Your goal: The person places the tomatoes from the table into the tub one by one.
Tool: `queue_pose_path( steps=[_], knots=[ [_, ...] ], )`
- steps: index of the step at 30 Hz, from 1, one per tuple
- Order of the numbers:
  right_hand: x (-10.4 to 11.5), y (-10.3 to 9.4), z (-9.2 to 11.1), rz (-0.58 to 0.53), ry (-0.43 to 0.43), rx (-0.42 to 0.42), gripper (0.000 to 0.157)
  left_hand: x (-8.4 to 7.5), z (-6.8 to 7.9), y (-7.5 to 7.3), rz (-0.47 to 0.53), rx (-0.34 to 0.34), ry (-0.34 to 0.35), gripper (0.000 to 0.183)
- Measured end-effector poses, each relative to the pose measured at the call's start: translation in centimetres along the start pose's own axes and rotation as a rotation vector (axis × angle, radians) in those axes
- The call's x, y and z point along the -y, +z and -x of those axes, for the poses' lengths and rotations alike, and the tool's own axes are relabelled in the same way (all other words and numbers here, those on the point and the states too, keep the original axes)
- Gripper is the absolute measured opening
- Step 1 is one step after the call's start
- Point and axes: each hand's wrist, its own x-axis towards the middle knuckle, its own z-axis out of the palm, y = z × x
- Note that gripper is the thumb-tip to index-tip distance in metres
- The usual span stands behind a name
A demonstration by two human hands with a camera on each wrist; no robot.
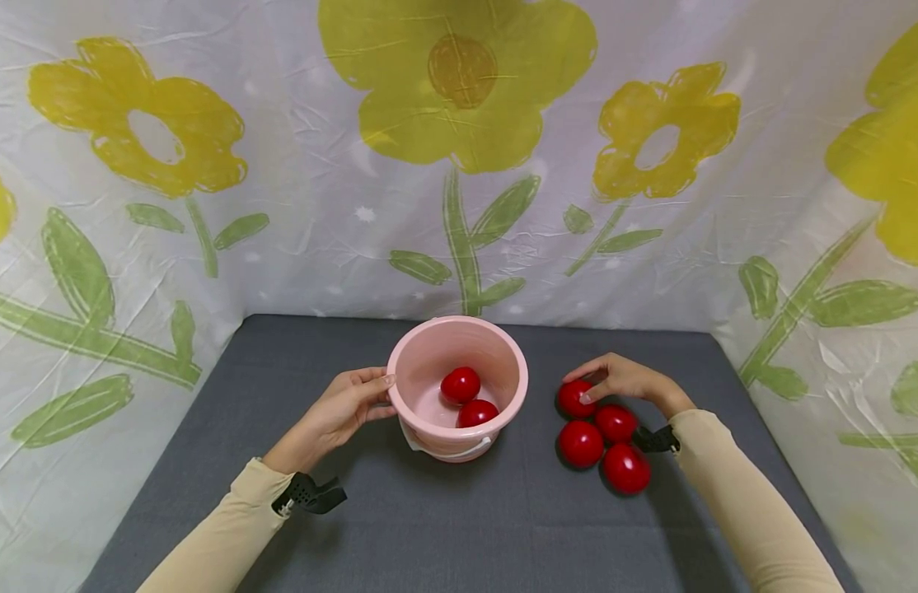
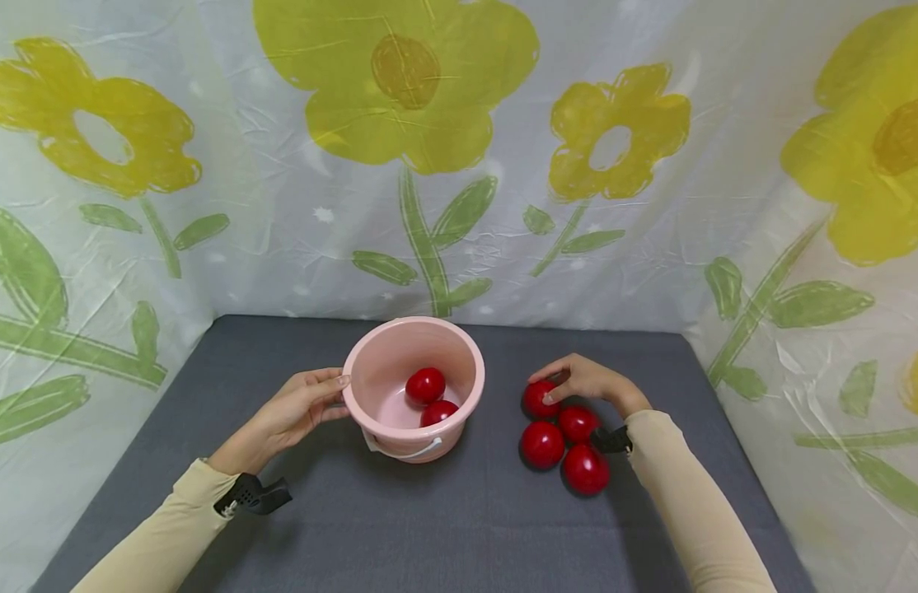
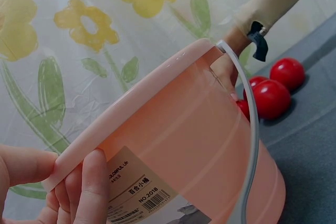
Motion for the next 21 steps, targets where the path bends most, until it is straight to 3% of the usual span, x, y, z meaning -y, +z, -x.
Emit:
queue_pose_path(
  steps=[9,21],
  knots=[
    [1.0,-0.6,0.1,0.032,0.019,-0.032,0.045,-0.1,0.0,0.1,-0.001,-0.001,-0.004,0.016],
    [3.5,-2.4,0.5,0.026,0.0,-0.013,0.043,-0.1,0.1,0.1,-0.003,-0.008,-0.005,0.013]
  ],
)
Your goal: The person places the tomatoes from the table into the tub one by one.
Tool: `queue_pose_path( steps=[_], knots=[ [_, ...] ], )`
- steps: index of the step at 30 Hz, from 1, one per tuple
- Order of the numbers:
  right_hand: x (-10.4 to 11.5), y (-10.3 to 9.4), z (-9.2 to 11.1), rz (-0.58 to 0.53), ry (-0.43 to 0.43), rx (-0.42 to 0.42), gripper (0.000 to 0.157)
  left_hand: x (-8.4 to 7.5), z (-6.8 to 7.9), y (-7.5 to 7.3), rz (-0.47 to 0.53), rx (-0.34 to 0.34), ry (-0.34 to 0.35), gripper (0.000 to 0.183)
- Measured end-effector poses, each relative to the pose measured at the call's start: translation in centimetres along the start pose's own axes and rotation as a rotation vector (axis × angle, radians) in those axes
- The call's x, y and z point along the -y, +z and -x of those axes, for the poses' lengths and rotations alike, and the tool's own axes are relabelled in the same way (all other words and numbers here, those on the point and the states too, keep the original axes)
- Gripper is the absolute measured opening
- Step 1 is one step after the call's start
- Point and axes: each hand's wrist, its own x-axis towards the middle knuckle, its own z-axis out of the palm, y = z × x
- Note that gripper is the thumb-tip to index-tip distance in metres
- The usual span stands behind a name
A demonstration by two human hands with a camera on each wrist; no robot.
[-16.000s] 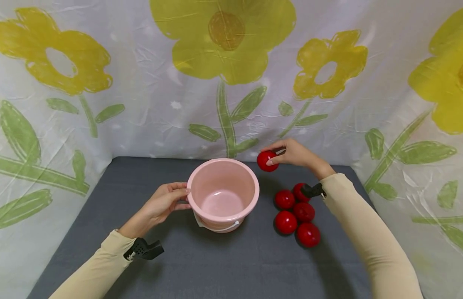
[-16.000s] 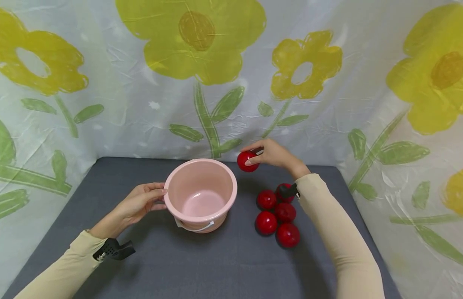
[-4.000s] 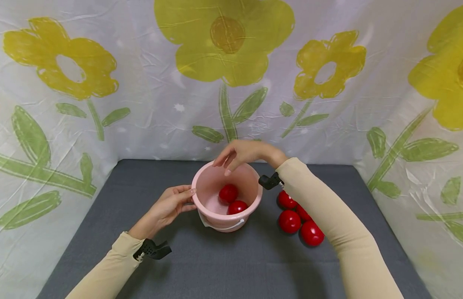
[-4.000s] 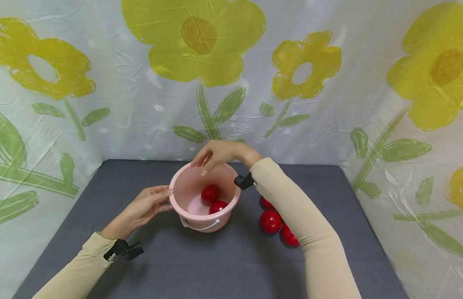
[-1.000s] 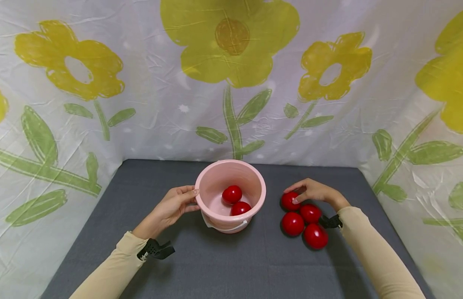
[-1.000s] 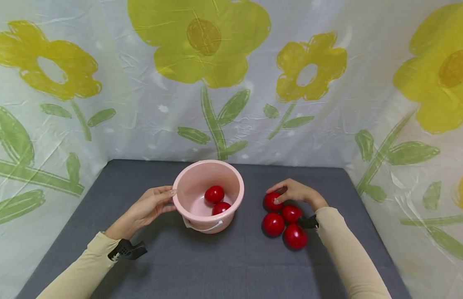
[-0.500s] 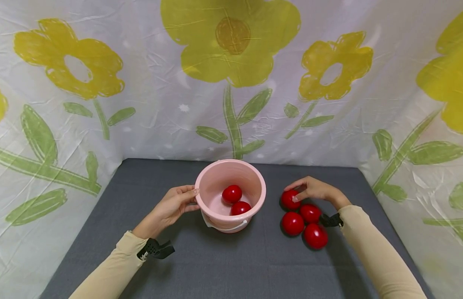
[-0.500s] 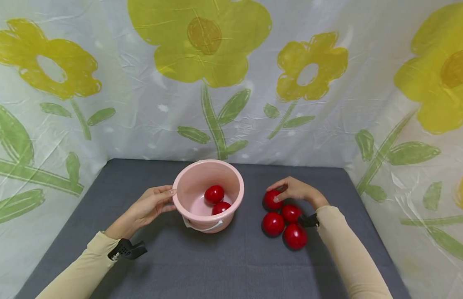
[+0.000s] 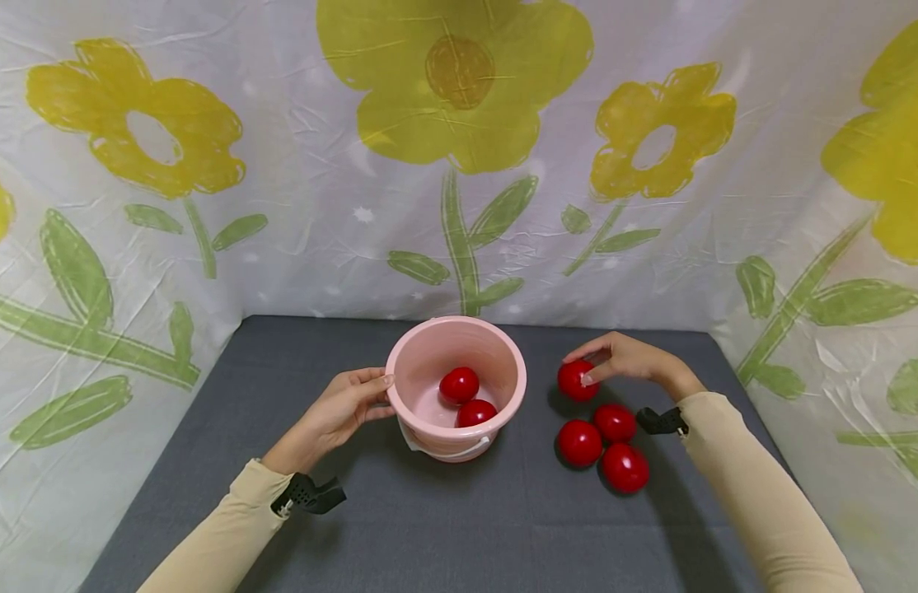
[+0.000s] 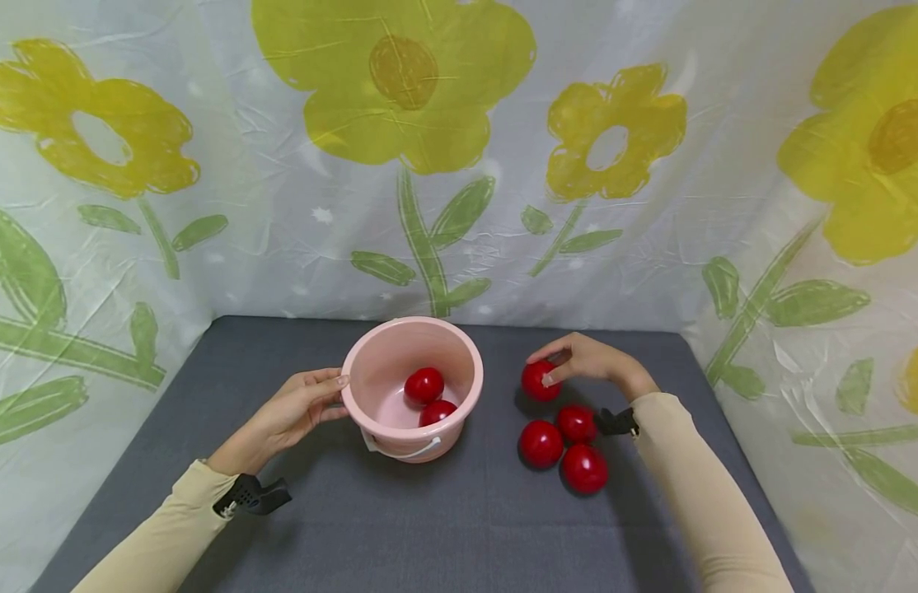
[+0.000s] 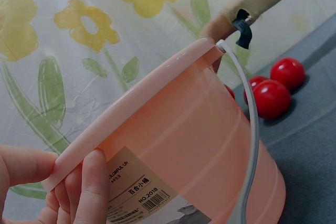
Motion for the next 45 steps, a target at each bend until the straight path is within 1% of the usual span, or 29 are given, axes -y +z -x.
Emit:
queue_pose_path(
  steps=[7,13,18,21,27,35,42,45],
  knots=[
    [2.3,-1.0,0.0,-0.007,0.006,0.029,0.045,0.1,0.0,-0.1,-0.003,0.001,0.004,0.019],
    [4.0,-1.2,-0.2,0.002,0.009,0.04,0.046,0.2,0.0,-0.2,-0.004,0.002,0.007,0.023],
    [5.1,-1.3,-0.3,0.017,-0.018,0.038,0.048,0.2,0.0,-0.1,-0.01,-0.001,0.007,0.028],
    [5.7,-1.4,-0.4,0.033,-0.046,0.035,0.048,0.2,0.0,-0.1,-0.013,-0.002,0.006,0.027],
    [7.1,-2.2,-0.6,0.045,-0.083,0.039,0.046,0.2,0.0,-0.1,-0.014,0.0,0.004,0.024],
    [9.5,-3.1,-0.9,0.09,-0.134,0.026,0.046,0.2,0.0,-0.1,-0.007,0.001,0.005,0.028],
    [11.9,-3.2,-1.5,0.126,-0.131,0.036,0.047,0.2,-0.1,-0.1,-0.015,0.001,0.003,0.031],
    [12.6,-3.1,-1.9,0.133,-0.15,0.052,0.047,0.1,-0.1,-0.2,-0.02,0.0,0.003,0.036]
  ],
)
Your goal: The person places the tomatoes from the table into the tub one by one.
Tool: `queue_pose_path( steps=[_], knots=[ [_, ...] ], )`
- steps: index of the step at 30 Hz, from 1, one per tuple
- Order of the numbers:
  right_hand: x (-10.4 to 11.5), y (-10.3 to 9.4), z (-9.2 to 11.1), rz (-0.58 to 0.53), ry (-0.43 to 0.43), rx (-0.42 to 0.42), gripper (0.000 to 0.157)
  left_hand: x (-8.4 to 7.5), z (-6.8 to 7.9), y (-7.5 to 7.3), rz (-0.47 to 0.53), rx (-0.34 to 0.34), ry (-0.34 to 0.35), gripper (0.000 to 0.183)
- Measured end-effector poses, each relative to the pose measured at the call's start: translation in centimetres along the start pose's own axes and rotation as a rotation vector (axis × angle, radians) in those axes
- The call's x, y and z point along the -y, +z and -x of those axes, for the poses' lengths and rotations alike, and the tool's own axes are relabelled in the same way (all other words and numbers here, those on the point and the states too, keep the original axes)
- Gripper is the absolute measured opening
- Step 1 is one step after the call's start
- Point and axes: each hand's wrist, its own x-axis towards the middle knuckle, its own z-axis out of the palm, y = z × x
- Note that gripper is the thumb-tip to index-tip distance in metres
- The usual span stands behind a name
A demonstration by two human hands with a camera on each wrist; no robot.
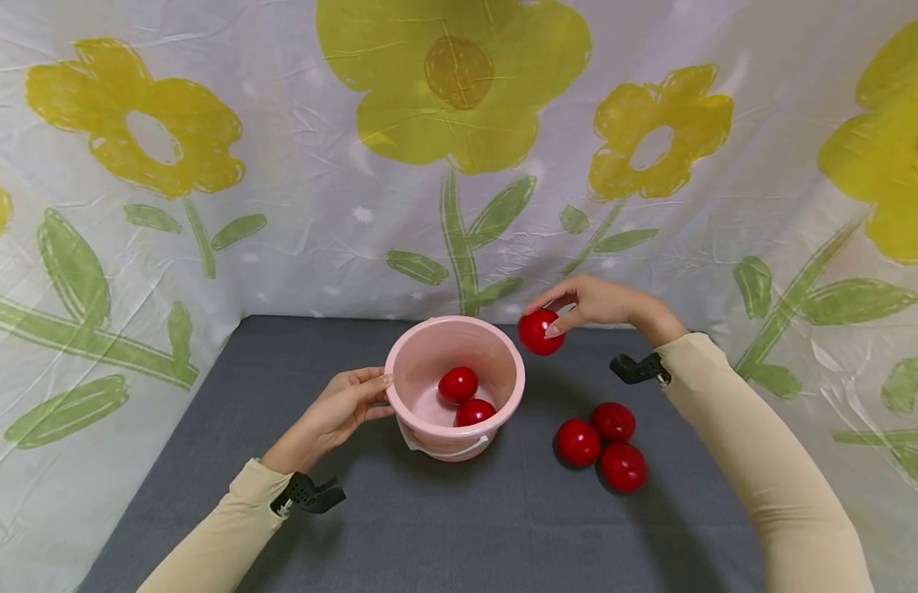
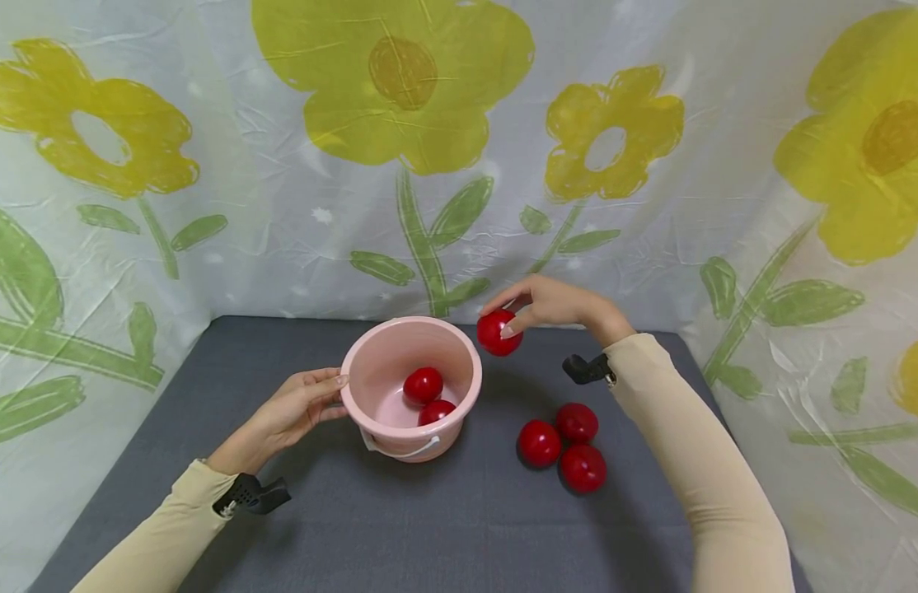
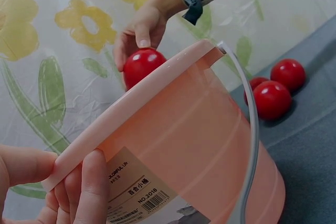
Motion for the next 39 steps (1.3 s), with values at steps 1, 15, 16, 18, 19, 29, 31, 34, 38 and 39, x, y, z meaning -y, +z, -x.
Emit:
queue_pose_path(
  steps=[1,15,16,18,19,29,31,34,38,39],
  knots=[
    [0.2,0.0,-0.2,0.0,-0.009,0.007,0.047,0.0,0.0,0.0,-0.002,-0.001,0.0,0.038],
    [3.2,0.8,-3.4,0.01,-0.071,0.1,0.043,-0.3,0.1,0.2,0.016,0.0,-0.007,0.017],
    [3.4,0.9,-3.6,0.012,-0.076,0.106,0.042,-0.3,0.1,0.3,0.015,0.0,-0.007,0.017],
    [3.7,1.1,-4.2,0.01,-0.079,0.118,0.042,-0.3,0.1,0.3,0.015,0.0,-0.008,0.02],
    [3.9,1.2,-4.5,0.01,-0.083,0.124,0.041,-0.3,0.0,0.3,0.014,-0.001,-0.009,0.022],
    [5.0,2.4,-6.9,0.03,-0.109,0.165,0.041,-0.2,-0.1,0.2,0.024,0.005,-0.011,0.024],
    [5.2,2.7,-7.3,0.025,-0.112,0.173,0.041,-0.2,-0.1,0.2,0.025,0.007,-0.009,0.026],
    [5.7,3.2,-8.0,0.011,-0.111,0.187,0.042,-0.2,0.0,0.2,0.027,0.01,-0.009,0.029],
    [6.2,3.9,-8.9,0.003,-0.119,0.207,0.043,-0.2,0.0,0.2,0.024,0.013,-0.007,0.03],
    [6.4,4.1,-9.1,0.006,-0.125,0.211,0.043,-0.2,0.0,0.2,0.024,0.012,-0.006,0.03]
  ],
)
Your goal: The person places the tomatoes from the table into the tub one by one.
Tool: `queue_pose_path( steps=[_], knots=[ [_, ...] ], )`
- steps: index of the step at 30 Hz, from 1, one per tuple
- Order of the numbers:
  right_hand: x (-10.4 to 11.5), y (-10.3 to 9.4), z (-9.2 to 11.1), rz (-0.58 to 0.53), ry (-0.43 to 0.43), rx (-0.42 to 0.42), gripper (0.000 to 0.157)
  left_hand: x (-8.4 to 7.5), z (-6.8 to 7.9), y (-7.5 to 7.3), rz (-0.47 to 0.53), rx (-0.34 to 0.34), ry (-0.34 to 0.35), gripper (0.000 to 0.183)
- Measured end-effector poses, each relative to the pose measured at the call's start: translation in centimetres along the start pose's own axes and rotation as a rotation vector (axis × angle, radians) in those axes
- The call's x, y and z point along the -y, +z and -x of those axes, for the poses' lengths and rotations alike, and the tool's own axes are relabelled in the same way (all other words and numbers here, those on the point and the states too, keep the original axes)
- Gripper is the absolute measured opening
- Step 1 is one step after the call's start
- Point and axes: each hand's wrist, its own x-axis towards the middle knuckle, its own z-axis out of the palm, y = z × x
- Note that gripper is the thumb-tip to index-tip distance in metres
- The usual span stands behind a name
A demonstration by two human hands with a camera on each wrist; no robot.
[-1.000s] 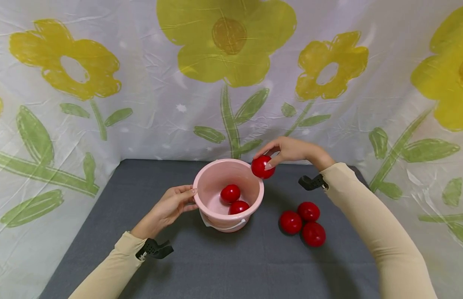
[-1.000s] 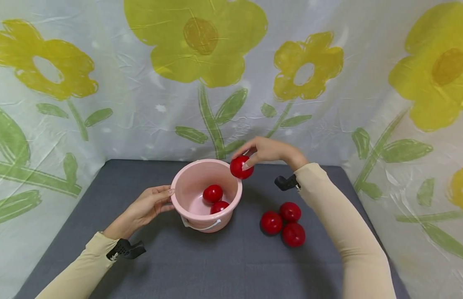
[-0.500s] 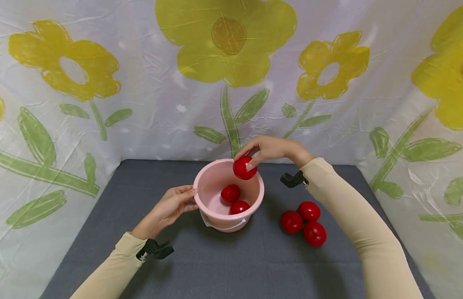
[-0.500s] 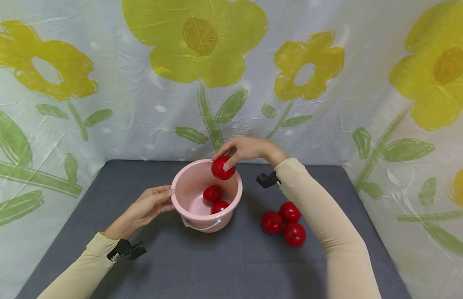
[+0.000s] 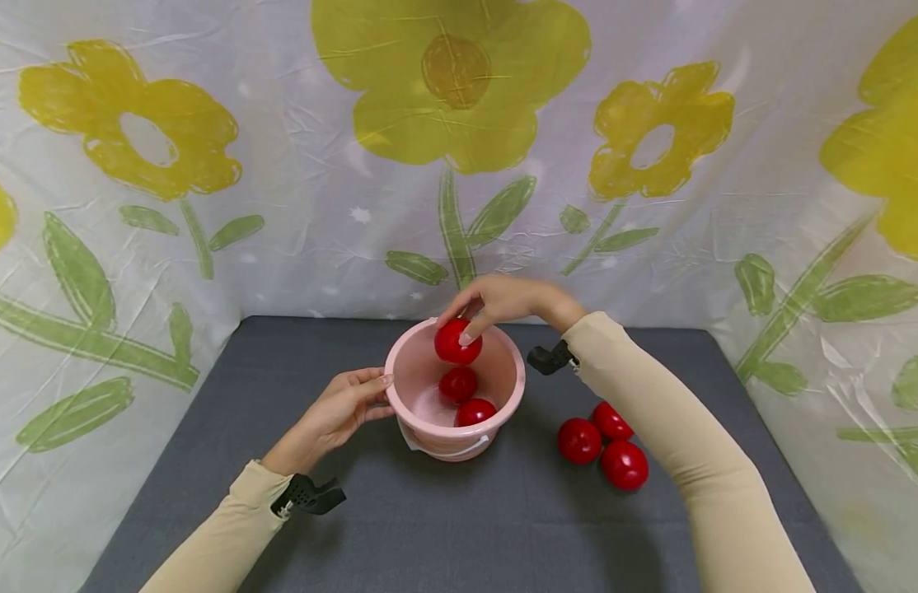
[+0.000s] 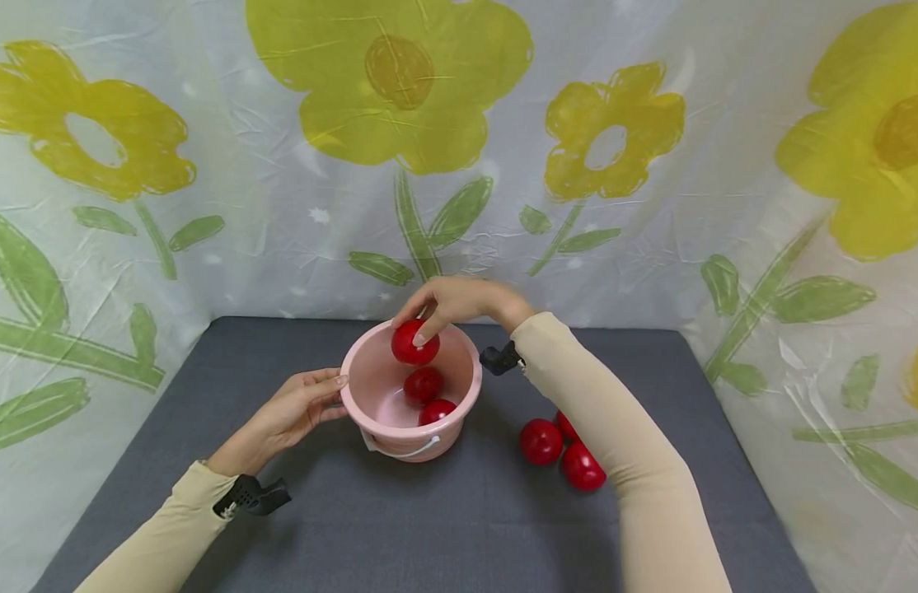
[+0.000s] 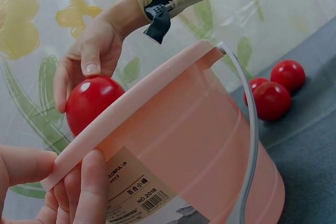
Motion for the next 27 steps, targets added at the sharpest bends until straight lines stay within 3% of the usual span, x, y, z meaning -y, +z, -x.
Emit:
queue_pose_path(
  steps=[7,18,27],
  knots=[
    [0.4,0.7,-1.6,0.016,-0.04,0.028,0.045,0.1,0.2,0.0,-0.001,0.003,-0.004,0.029],
    [0.5,2.1,-3.1,0.012,-0.072,0.086,0.044,0.0,0.2,0.0,-0.022,-0.01,-0.017,0.042],
    [0.2,3.3,-3.8,0.015,-0.037,0.122,0.041,0.0,0.2,0.0,-0.022,-0.016,-0.012,0.038]
  ],
)
